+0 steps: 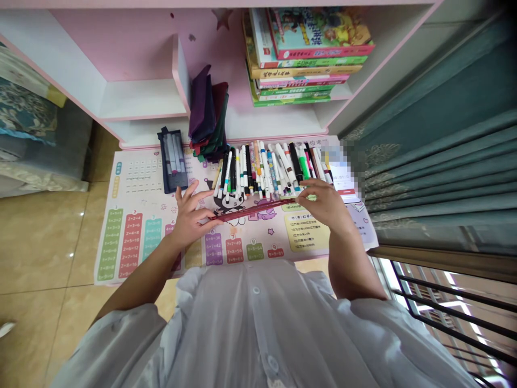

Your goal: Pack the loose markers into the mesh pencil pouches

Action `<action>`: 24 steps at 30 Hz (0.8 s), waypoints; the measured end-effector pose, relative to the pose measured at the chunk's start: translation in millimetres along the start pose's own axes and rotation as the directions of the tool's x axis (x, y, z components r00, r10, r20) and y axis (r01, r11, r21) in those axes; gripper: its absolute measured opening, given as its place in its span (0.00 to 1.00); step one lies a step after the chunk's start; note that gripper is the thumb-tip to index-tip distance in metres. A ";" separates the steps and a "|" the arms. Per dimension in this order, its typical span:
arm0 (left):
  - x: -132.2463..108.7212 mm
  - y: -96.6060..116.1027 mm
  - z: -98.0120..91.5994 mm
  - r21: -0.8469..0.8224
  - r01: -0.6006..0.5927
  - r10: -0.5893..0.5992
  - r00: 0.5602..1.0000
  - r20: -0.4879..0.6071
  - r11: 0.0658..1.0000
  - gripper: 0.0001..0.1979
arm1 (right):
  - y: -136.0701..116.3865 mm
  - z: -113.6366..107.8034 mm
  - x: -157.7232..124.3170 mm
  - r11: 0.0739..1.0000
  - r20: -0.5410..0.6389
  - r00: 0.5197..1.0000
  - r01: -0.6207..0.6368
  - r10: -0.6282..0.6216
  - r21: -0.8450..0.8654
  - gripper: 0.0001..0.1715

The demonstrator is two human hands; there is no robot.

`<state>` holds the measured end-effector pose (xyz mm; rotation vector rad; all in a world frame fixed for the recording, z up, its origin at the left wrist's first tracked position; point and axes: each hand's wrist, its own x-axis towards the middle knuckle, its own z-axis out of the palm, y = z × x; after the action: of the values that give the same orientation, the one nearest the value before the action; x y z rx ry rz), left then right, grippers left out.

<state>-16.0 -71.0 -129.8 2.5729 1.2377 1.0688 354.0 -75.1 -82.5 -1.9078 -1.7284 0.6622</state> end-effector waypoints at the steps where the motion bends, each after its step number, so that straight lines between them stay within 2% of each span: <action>1: -0.2 0.1 0.0 -0.001 0.008 -0.008 1.000 0.005 1.000 0.19 | 1.0 -0.1 -0.1 1.000 -0.002 1.000 -0.002 0.002 0.004 0.08; 9: 0.0 -0.5 -0.2 -0.005 -0.005 0.005 1.000 -0.004 1.000 0.18 | 7.2 -3.4 -1.7 0.999 -0.041 0.998 0.040 -0.040 0.003 0.07; 19: -1.3 2.2 0.0 -0.011 -0.013 0.013 1.000 -0.004 1.000 0.18 | -3.0 -5.3 -8.2 0.999 -0.032 0.999 -0.042 0.043 0.029 0.08; 21: -1.2 4.6 -2.5 -0.006 -0.028 0.028 1.000 -0.013 1.000 0.18 | -7.3 -7.3 -10.7 0.997 -0.056 0.997 -0.050 0.053 0.056 0.09; 24: 1.0 12.3 -10.5 0.007 -0.062 0.062 0.996 -0.058 0.998 0.16 | -15.3 -7.9 -14.8 0.994 -0.161 0.986 -0.030 0.046 0.102 0.09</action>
<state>-14.2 -80.7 -116.9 2.6178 1.1819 1.1615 346.1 -88.7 -66.2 -1.8752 -1.5337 0.5773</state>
